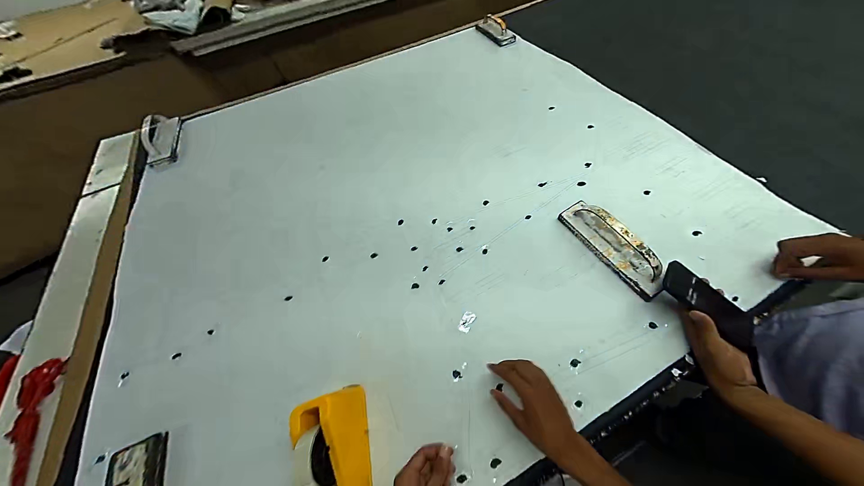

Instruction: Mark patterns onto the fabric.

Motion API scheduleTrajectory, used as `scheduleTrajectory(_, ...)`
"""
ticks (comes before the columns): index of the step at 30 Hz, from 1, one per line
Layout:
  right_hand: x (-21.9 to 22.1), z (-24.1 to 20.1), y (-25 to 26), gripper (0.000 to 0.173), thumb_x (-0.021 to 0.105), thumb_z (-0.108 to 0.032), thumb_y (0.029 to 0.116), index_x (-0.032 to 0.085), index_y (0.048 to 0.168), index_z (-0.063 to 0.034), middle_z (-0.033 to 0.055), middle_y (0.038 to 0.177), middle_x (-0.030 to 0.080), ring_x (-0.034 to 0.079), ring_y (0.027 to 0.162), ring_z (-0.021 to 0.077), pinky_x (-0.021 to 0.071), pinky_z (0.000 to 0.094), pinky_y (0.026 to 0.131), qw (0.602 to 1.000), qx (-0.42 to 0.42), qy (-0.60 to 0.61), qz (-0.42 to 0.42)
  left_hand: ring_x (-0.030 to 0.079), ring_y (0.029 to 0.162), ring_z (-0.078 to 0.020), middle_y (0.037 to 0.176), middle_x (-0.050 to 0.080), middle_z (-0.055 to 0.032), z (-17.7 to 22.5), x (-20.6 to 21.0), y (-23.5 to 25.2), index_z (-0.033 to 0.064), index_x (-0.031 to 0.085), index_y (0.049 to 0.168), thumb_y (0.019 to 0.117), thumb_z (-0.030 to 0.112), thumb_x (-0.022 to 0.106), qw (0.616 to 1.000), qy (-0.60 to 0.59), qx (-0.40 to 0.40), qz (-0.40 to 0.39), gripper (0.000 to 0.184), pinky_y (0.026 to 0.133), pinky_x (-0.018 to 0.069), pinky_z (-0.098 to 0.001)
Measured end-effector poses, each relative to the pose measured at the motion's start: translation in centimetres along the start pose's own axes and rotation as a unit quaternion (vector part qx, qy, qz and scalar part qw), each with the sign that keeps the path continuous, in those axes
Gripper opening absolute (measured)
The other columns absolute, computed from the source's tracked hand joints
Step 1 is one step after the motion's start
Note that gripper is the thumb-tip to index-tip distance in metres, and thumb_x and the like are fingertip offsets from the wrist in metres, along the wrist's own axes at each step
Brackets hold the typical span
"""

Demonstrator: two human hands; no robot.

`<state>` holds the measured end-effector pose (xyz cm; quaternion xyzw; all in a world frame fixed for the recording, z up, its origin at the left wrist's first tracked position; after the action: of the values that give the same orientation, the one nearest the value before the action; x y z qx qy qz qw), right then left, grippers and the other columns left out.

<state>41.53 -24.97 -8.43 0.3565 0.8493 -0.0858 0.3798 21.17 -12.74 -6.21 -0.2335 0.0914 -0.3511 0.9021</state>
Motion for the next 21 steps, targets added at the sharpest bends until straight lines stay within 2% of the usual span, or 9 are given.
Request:
scheduleTrajectory(4, -4.4, 7.4, -2.2, 0.042, 0.06, -0.043, 0.0984, 0.072, 0.127, -0.016, 0.0085, 0.13, 0.07, 0.064, 0.123, 0.0332, 0.0494, 0.0566, 0.104, 0.99, 0.062, -0.086, 0.089, 0.065, 0.068, -0.0095, 0.079, 0.069, -0.0037, 7.2, 8.2, 12.0, -0.0037, 0.071, 0.101, 0.0964, 0.009, 0.065, 0.977, 0.154, 0.139, -0.058, 0.015, 0.066, 0.0571, -0.0269)
scheduleTrajectory(6, -5.1, 9.5, -3.9, 0.042, 0.056, -0.047, 0.1001, 0.075, 0.122, -0.0168, 0.0068, 0.13, 0.07, 0.064, 0.123, 0.0311, 0.049, 0.0558, 0.102, 0.987, 0.069, -0.099, 0.107, 0.067, 0.072, -0.0142, 0.084, 0.071, -0.0081, 10.9, 12.5, 18.6, -0.0029, 0.071, 0.112, 0.0979, 0.01, 0.066, 0.955, 0.233, 0.162, -0.087, 0.02, 0.071, 0.0578, -0.0329)
scheduleTrajectory(9, -4.8, 10.4, -5.4, 0.041, 0.053, -0.047, 0.1034, 0.073, 0.127, -0.0195, 0.0041, 0.138, 0.067, 0.059, 0.132, 0.0252, 0.0437, 0.0499, 0.11, 0.988, 0.067, -0.101, 0.091, 0.067, 0.081, -0.0239, 0.094, 0.071, -0.0164, 16.0, 18.2, 27.9, -0.0056, 0.065, 0.122, 0.1013, 0.014, 0.064, 0.93, 0.309, 0.175, -0.098, 0.029, 0.08, 0.0566, -0.0449)
scheduleTrajectory(12, -5.7, 9.2, -4.6, 0.037, 0.054, -0.045, 0.1034, 0.076, 0.12, -0.0194, 0.0026, 0.131, 0.071, 0.062, 0.125, 0.0224, 0.0414, 0.0431, 0.108, 0.985, 0.083, -0.108, 0.102, 0.068, 0.083, -0.0285, 0.097, 0.07, -0.0212, 19.5, 21.8, 36.1, -0.0098, 0.057, 0.126, 0.1006, 0.018, 0.065, 0.927, 0.322, 0.185, -0.05, 0.038, 0.082, 0.0563, -0.0485)
scheduleTrajectory(14, -12.3, 5.2, 0.0, 0.033, 0.06, -0.022, 0.1007, 0.075, 0.121, -0.0006, 0.016, 0.129, 0.071, 0.065, 0.124, 0.034, 0.0394, 0.0475, 0.111, 0.982, 0.189, -0.01, -0.031, 0.067, 0.084, -0.028, 0.1, 0.069, -0.0223, 21.6, 23.5, 39.7, -0.0088, 0.053, 0.131, 0.1003, 0.02, 0.066, 0.934, 0.317, 0.165, -0.009, 0.044, 0.081, 0.0561, -0.0466)
scheduleTrajectory(15, -15.4, 3.7, 2.5, 0.033, 0.059, -0.014, 0.1004, 0.071, 0.124, 0.0062, 0.0206, 0.132, 0.068, 0.062, 0.128, 0.0377, 0.0359, 0.0479, 0.115, 0.961, 0.25, 0.038, -0.113, 0.068, 0.084, -0.0274, 0.102, 0.069, -0.0222, 22.2, 24.0, 41.1, -0.0081, 0.053, 0.132, 0.0999, 0.02, 0.067, 0.936, 0.318, 0.149, 0.008, 0.045, 0.081, 0.0561, -0.0457)
scheduleTrajectory(18, -18.9, 2.6, 5.4, 0.035, 0.055, -0.007, 0.1011, 0.066, 0.129, 0.0095, 0.0205, 0.137, 0.065, 0.058, 0.133, 0.0356, 0.0321, 0.0433, 0.117, 0.914, 0.331, 0.081, -0.222, 0.063, 0.074, -0.0201, 0.095, 0.069, -0.0164, 22.1, 24.8, 43.4, -0.0054, 0.057, 0.126, 0.0962, 0.02, 0.073, 0.927, 0.357, 0.111, 0.025, 0.042, 0.071, 0.0546, -0.0394)
scheduleTrajectory(20, -17.4, 3.3, 4.1, 0.034, 0.054, -0.012, 0.1031, 0.068, 0.13, 0.0046, 0.0161, 0.136, 0.067, 0.059, 0.133, 0.0307, 0.0319, 0.0413, 0.117, 0.932, 0.301, 0.05, -0.196, 0.066, 0.081, -0.0268, 0.096, 0.07, -0.0191, 22.0, 24.9, 43.9, -0.0064, 0.063, 0.114, 0.0923, 0.024, 0.077, 0.902, 0.416, 0.106, 0.032, 0.04, 0.078, 0.054, -0.0472)
scheduleTrajectory(21, -13.9, 4.6, 1.3, 0.032, 0.056, -0.019, 0.1033, 0.074, 0.123, -0.0019, 0.0115, 0.13, 0.071, 0.063, 0.127, 0.0271, 0.0353, 0.0412, 0.115, 0.966, 0.24, 0.003, -0.097, 0.068, 0.09, -0.0343, 0.099, 0.07, -0.0227, 22.2, 24.9, 43.7, -0.0074, 0.065, 0.109, 0.0924, 0.028, 0.077, 0.884, 0.455, 0.104, 0.034, 0.041, 0.085, 0.0534, -0.0549)
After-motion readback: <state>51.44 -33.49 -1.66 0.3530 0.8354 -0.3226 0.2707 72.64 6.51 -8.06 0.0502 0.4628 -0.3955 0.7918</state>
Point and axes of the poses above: each hand's wrist, its own y-axis towards the middle knuckle, its own x-axis out of the palm, z = x × y, the point moved 3 cm from there along y, towards the middle knuckle
